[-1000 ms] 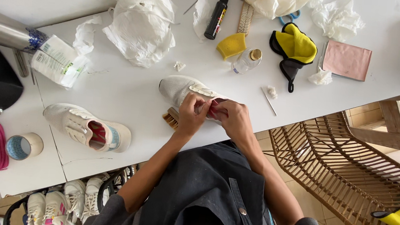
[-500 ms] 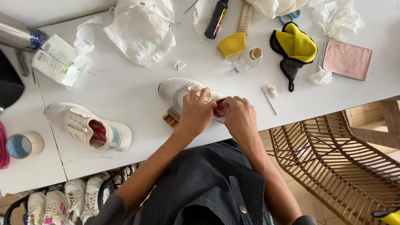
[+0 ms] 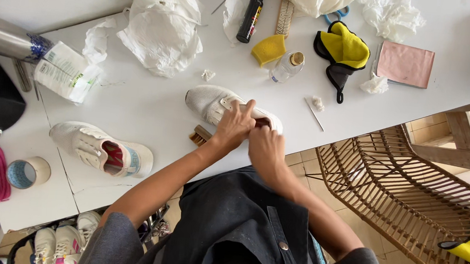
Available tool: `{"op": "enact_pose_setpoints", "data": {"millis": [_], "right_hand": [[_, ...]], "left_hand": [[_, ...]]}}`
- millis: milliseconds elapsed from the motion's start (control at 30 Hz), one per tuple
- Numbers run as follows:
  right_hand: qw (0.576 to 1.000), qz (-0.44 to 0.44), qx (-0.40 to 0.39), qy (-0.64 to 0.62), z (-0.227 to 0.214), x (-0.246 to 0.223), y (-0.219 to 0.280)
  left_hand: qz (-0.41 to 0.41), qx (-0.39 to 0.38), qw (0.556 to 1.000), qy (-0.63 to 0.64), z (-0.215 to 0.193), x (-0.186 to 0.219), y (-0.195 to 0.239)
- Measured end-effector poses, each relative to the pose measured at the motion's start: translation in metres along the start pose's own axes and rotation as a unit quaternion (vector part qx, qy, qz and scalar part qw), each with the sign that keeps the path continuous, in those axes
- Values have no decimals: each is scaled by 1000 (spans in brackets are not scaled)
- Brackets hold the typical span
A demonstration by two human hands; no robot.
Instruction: The person threads white shoelaces through the eyelets of a white sneaker placed on a white table. They pull the laces through, adjust the tension, and tie the laces into a knot.
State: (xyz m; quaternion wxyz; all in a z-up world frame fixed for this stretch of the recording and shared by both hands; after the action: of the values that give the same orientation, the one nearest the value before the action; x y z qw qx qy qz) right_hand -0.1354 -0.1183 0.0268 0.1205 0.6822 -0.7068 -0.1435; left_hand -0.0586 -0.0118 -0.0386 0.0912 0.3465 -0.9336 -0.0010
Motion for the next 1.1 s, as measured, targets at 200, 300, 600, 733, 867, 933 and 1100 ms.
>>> {"op": "enact_pose_setpoints", "data": {"millis": [200,300,600,733,867,933,1100], "right_hand": [[986,-26,87,140,32,-17,23],[995,-39,34,80,65,-11,12],[993,-23,41,111,68,-19,0],[991,6,40,125,34,-27,12],[997,-15,31,63,45,-24,11],[998,-9,21,58,45,-23,8],[997,1,40,63,43,-22,-14]], "left_hand": [[54,-8,980,-189,-18,12,-10],[69,15,978,-198,-8,14,-16],[88,66,973,-204,-24,10,-10],[45,86,968,-233,-21,23,-10],[-69,15,946,-316,-22,25,-11],[-79,11,946,-315,-18,23,-14],[-18,25,973,-227,-8,5,-16]]}}
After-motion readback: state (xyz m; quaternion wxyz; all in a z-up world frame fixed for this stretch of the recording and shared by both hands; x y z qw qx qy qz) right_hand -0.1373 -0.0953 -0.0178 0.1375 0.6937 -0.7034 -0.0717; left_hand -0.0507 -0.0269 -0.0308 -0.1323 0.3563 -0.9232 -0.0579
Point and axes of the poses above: each hand's wrist, its own y-axis away from the middle knuckle, its own z-axis out of the palm, x = y × z, the point moved 1 cm from there along -y, towards the middle knuckle, and after that the axes turned 3 degrees about x, right-handed, at the moved point
